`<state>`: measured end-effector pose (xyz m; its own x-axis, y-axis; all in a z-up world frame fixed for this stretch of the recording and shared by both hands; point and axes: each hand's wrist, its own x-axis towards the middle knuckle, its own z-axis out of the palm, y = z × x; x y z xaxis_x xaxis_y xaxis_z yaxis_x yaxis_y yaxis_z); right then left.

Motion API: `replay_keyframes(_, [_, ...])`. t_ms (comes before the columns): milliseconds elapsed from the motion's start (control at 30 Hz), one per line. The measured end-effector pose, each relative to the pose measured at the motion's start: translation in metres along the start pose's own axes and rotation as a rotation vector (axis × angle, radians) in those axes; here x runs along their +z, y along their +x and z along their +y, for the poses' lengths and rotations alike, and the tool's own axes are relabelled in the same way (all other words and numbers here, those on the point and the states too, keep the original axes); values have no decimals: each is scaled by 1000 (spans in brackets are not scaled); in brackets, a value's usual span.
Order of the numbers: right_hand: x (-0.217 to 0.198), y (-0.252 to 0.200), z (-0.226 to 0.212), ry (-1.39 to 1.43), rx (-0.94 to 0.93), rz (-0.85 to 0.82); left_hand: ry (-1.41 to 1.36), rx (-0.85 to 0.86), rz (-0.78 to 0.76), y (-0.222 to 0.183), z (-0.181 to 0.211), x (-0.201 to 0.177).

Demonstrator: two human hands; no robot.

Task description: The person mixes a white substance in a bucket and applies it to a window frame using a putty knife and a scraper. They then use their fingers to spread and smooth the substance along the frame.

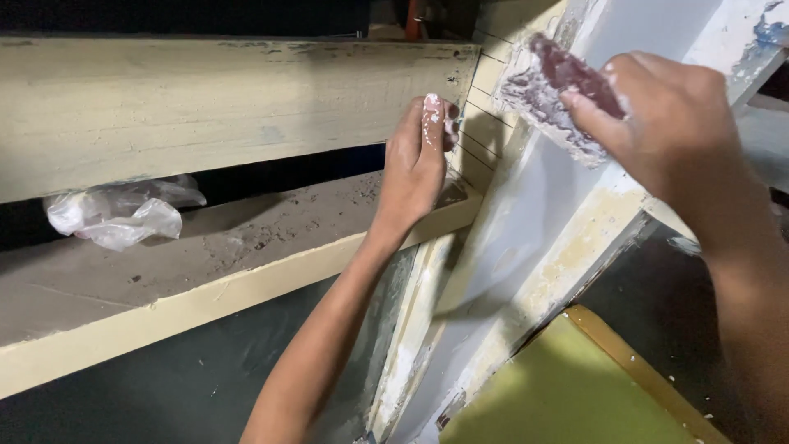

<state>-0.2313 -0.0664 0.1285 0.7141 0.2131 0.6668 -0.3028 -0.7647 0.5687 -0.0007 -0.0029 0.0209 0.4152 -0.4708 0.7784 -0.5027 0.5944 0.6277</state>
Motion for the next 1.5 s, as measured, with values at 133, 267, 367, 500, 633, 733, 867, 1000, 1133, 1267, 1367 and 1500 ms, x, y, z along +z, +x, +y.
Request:
replay_keyframes(133, [6,7,-12,-198,31,-73,4,-7,1,-1,-2,-1])
replay_keyframes(267, [10,14,-8,-91,-82,23,28,-50,-8,0,-1,-4])
replay_keyframes(367, [17,25,-3,-124,123,-101,24,-50,6,0,2,-6])
replay_keyframes(500, [10,30,10,-290,-33,7,-12,-37,6,2,3,-8])
replay_keyframes(633, [9,37,4,-299,22,-34,-7,-18,30,0,2,-10])
replay_keyframes(733, [-4,36,-7,-256,-5,-8,4,-26,35,2,1,-13])
replay_keyframes(867, [-20,37,-12,-261,-178,61,3,-55,29,1,-3,-16])
replay_keyframes(1000, [-13,30,-11,-131,-80,-6,6,-10,48,-1,-9,-18])
replay_keyframes(1133, [28,24,-17,153,273,-158,26,-36,32,-2,-9,-21])
replay_keyframes(1267, [31,25,-9,243,438,-162,32,-11,36,-2,-7,-23])
replay_keyframes(1367, [27,17,-8,224,312,39,17,-3,35,0,-6,-19])
replay_keyframes(1500, [41,12,-1,70,203,139,-6,-18,22,2,-5,-12])
